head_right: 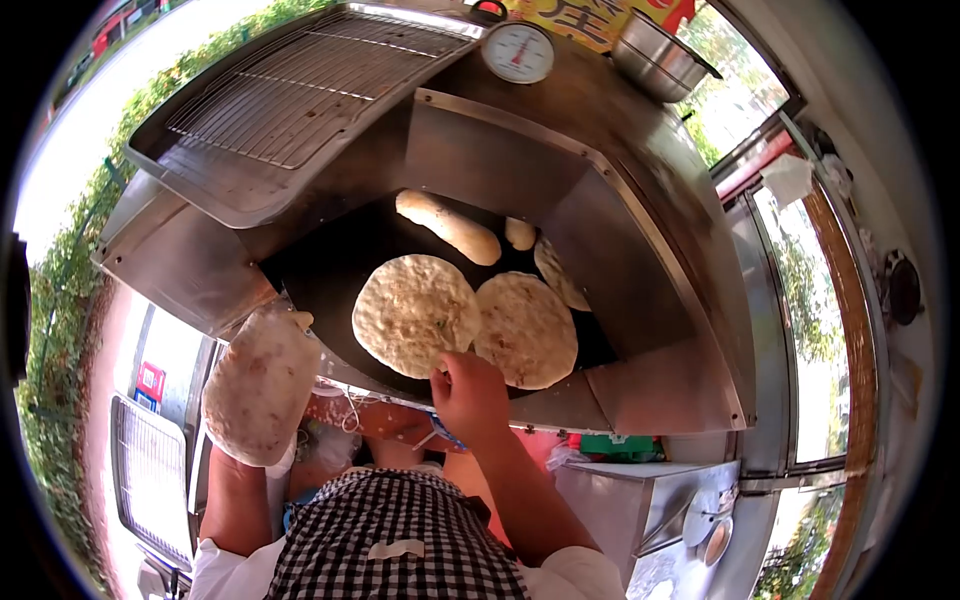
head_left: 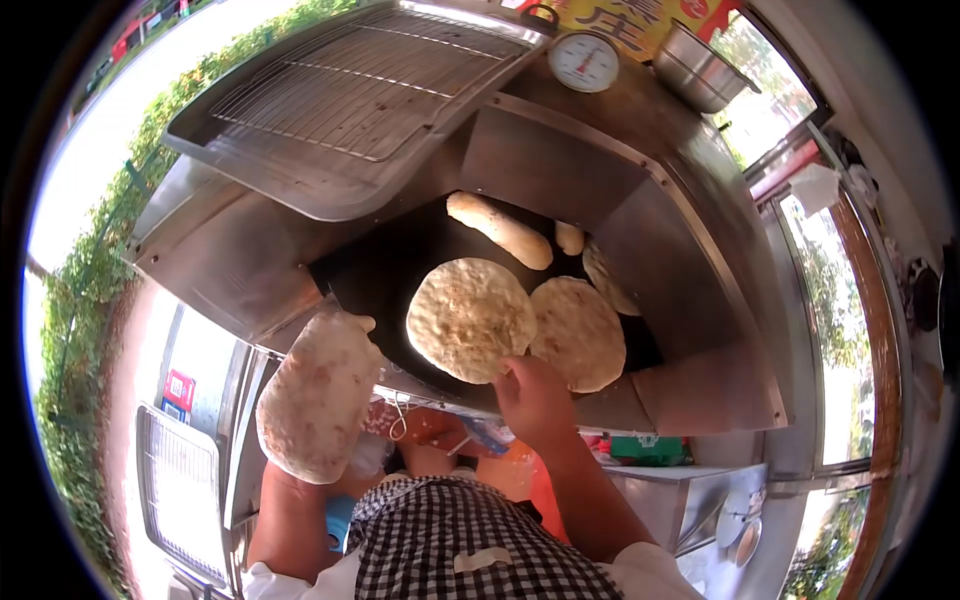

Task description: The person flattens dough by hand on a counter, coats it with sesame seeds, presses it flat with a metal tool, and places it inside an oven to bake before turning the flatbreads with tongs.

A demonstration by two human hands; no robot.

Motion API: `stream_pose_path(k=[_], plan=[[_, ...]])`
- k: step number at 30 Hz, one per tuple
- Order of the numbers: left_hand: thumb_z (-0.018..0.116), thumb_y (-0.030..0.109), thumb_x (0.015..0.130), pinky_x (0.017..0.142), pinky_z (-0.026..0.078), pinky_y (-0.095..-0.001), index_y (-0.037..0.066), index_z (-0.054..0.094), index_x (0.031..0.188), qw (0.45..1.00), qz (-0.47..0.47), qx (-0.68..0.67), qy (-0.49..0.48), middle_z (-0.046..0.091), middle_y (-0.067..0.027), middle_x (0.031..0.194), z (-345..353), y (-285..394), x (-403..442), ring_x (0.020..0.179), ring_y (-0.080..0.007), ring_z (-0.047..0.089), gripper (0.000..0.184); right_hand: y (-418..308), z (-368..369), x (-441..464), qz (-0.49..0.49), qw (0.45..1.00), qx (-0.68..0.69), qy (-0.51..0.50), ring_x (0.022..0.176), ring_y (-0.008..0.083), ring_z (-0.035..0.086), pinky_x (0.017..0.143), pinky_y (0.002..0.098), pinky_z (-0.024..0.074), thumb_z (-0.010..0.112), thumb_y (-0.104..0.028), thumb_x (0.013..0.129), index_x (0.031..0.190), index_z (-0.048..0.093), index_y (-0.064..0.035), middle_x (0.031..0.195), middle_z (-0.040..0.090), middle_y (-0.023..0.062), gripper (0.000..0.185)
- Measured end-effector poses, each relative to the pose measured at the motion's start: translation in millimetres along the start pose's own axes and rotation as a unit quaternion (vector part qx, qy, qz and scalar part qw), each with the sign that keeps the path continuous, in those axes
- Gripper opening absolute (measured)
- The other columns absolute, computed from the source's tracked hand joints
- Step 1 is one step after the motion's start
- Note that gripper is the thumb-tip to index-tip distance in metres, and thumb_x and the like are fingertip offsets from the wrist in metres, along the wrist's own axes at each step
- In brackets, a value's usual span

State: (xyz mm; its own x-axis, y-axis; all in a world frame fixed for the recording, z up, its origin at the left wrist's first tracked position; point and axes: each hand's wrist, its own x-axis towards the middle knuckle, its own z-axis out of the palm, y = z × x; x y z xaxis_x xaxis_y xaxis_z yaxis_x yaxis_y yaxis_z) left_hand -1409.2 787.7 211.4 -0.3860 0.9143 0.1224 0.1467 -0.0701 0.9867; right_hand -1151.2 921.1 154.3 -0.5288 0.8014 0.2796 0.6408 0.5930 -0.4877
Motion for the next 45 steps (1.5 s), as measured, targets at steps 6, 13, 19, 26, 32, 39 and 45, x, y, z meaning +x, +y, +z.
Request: stream_pose_path(k=[6, 13, 19, 26, 32, 39, 45], plan=[[0.063, 0.016, 0.101, 0.089, 0.056, -0.026, -0.002, 0.061, 0.133, 0.997, -0.02, -0.07, 0.024, 0.067, -0.0109, 0.124, 12.8, 6.2, 9.5, 0.103, -0.0167, 0.067, 0.037, -14.7, 22.7, -6.1, -0.094, 0.98, -0.177, 0.006, 0.129, 0.042, 0.058, 0.111, 0.0565, 0.0406, 0.07, -0.036, 0.093, 0.135, 0.057, 0.0075, 0.133, 0.064, 0.0241, 0.062], [0.062, 0.007, 0.099, 0.093, 0.05, -0.0227, 0.001, 0.062, 0.131, 0.99, 0.05, 0.132, -0.02, 0.067, -0.0065, 0.122, 27.0, 34.2, 11.1, 0.106, -0.0126, 0.063, 0.032, -19.4, 36.0, -30.6, -0.083, 0.979, -0.138, -0.126, 0.145, 0.0436, 0.04, 0.121, 0.0593, 0.0277, 0.057, -0.046, 0.101, 0.145, 0.046, 0.0127, 0.152, 0.047, 0.029, 0.074], [0.06, 0.002, 0.098, 0.093, 0.048, -0.0215, 0.002, 0.061, 0.132, 0.994, -0.006, -0.099, -0.042, 0.066, -0.002, 0.117, 30.0, 18.2, 15.4, 0.105, -0.0115, 0.062, 0.035, -22.8, 25.4, -21.1, -0.082, 0.993, -0.073, -0.045, 0.146, 0.0429, 0.041, 0.123, 0.0574, 0.0255, 0.058, -0.044, 0.101, 0.146, 0.046, 0.0106, 0.153, 0.048, 0.0281, 0.072], [0.054, 0.01, 0.105, 0.099, 0.049, -0.026, 0.002, 0.055, 0.139, 0.998, 0.032, 0.021, -0.057, 0.063, -0.0048, 0.129, 39.0, 21.7, 19.5, 0.115, -0.0148, 0.061, 0.035, -5.1, 45.7, -25.3, -0.084, 0.99, -0.084, -0.071, 0.147, 0.0388, 0.043, 0.126, 0.0532, 0.0247, 0.057, -0.043, 0.101, 0.146, 0.049, 0.0074, 0.153, 0.05, 0.0252, 0.068], [0.054, 0.012, 0.103, 0.097, 0.048, -0.0252, 0.004, 0.059, 0.125, 0.906, -0.077, -0.416, -0.022, 0.063, -0.0041, 0.12, 43.0, -4.6, 16.8, 0.11, -0.0146, 0.06, 0.024, -6.6, 18.7, -25.1, -0.049, 0.996, 0.029, -0.076, 0.147, 0.0382, 0.043, 0.126, 0.0521, 0.0262, 0.058, -0.038, 0.103, 0.146, 0.05, 0.0055, 0.152, 0.052, 0.0231, 0.062], [0.056, 0.013, 0.097, 0.092, 0.048, -0.026, 0.009, 0.064, 0.097, 0.478, 0.281, 0.832, 0.008, 0.062, -0.0028, 0.1, 83.3, 70.6, 49.5, 0.101, -0.0166, 0.059, 0.009, -14.3, -35.0, -38.6, 0.07, 0.958, 0.273, -0.048, 0.124, 0.0367, 0.064, 0.106, 0.0464, 0.0525, 0.066, -0.026, 0.101, 0.133, 0.063, -0.0011, 0.131, 0.066, 0.0214, 0.041], [0.06, 0.013, 0.09, 0.088, 0.049, -0.0276, 0.014, 0.066, 0.08, 0.481, 0.343, 0.805, 0.043, 0.062, -0.0021, 0.087, 95.8, 92.9, 67.7, 0.096, -0.0178, 0.06, 0.012, 5.1, -59.4, -61.5, 0.058, 0.94, 0.336, -0.003, 0.1, 0.0205, 0.072, 0.079, 0.0328, 0.0636, 0.069, -0.015, 0.101, 0.121, 0.067, 0.0009, 0.112, 0.07, 0.0141, 0.026]])
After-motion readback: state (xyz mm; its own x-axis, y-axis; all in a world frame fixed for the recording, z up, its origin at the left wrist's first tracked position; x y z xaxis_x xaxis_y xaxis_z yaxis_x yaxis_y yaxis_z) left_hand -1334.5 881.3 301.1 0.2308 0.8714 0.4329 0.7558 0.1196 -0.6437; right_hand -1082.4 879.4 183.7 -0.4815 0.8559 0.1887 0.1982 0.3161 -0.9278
